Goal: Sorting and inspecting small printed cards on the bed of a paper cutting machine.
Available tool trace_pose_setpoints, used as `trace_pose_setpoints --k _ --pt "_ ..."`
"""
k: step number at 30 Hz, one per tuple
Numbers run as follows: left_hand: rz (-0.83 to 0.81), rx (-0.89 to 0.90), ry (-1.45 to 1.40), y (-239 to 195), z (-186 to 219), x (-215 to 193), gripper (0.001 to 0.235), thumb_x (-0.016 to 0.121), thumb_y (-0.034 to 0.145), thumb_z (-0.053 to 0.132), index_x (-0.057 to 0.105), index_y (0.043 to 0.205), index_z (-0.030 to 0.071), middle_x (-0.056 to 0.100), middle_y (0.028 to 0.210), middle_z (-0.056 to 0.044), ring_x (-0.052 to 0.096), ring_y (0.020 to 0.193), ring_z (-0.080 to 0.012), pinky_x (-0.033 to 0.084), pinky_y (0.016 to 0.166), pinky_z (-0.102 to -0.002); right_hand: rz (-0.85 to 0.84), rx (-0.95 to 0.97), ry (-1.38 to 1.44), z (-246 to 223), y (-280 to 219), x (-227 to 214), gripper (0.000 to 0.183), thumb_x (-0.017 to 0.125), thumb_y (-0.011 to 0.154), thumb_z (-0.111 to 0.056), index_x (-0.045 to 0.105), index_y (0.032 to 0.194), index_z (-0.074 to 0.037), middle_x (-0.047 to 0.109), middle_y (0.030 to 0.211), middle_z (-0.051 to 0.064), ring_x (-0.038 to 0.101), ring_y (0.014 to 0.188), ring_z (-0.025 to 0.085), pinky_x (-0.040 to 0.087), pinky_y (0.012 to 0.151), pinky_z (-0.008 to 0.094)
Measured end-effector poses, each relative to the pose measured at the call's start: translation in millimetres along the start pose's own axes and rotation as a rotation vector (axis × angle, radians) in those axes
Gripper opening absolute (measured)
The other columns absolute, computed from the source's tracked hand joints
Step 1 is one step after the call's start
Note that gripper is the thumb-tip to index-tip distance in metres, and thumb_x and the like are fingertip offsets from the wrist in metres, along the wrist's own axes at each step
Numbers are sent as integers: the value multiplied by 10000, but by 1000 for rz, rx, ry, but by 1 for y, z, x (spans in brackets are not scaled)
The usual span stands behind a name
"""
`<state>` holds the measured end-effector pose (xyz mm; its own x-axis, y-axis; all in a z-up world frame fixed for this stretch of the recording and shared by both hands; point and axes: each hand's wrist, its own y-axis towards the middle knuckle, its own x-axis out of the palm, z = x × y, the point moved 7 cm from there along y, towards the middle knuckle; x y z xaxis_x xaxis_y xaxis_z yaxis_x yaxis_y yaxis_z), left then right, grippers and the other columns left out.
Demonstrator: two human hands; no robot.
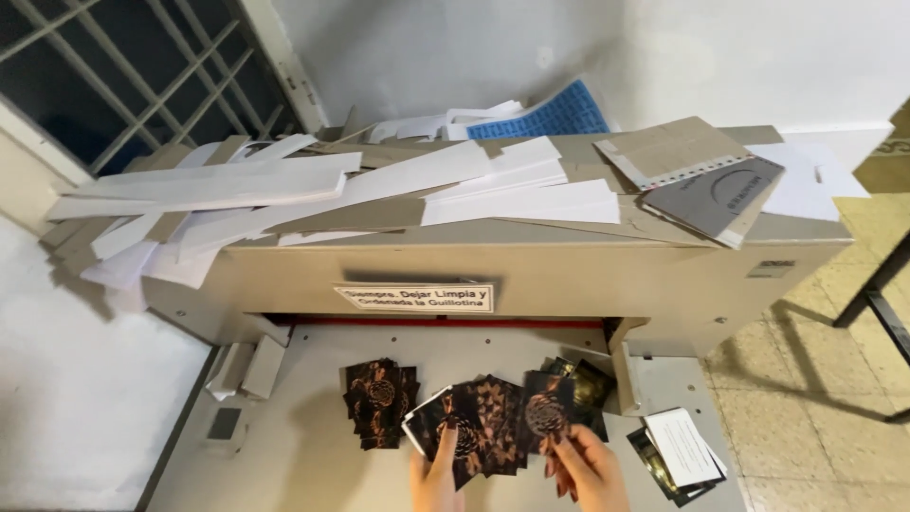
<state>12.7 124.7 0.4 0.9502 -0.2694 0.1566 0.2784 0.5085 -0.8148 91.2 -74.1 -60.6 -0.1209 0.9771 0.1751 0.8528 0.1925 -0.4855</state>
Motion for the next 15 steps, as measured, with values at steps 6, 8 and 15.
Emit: trace_pose_setpoints --k 6,8,15 --pt "-8 -1 -94 15 19 -33 566 705 894 -33 558 1432 62 670 1307 -230 645 1178 -427 530 1029 -551 -23 -35 18 2 25 22 365 572 1081 -263 651 880 31 470 641 135 292 483 199 271 488 351" --pt "-31 129 -172 49 15 -52 499 737 816 -124 650 1302 -53 726 1145 -298 691 963 -447 566 839 -568 -167 9 -87 22 47 44 297 561 1092 -205 633 920 25 411 639 112 305 465 199 269 504 356" --pt "8 168 -301 53 43 -90 474 751 770 -170 643 1225 -96 728 1113 -318 700 936 -471 584 807 -593 -377 -44 -218 4 45 168 221 595 1060 -198 681 1000 -4 548 624 122 399 474 190 323 516 343"
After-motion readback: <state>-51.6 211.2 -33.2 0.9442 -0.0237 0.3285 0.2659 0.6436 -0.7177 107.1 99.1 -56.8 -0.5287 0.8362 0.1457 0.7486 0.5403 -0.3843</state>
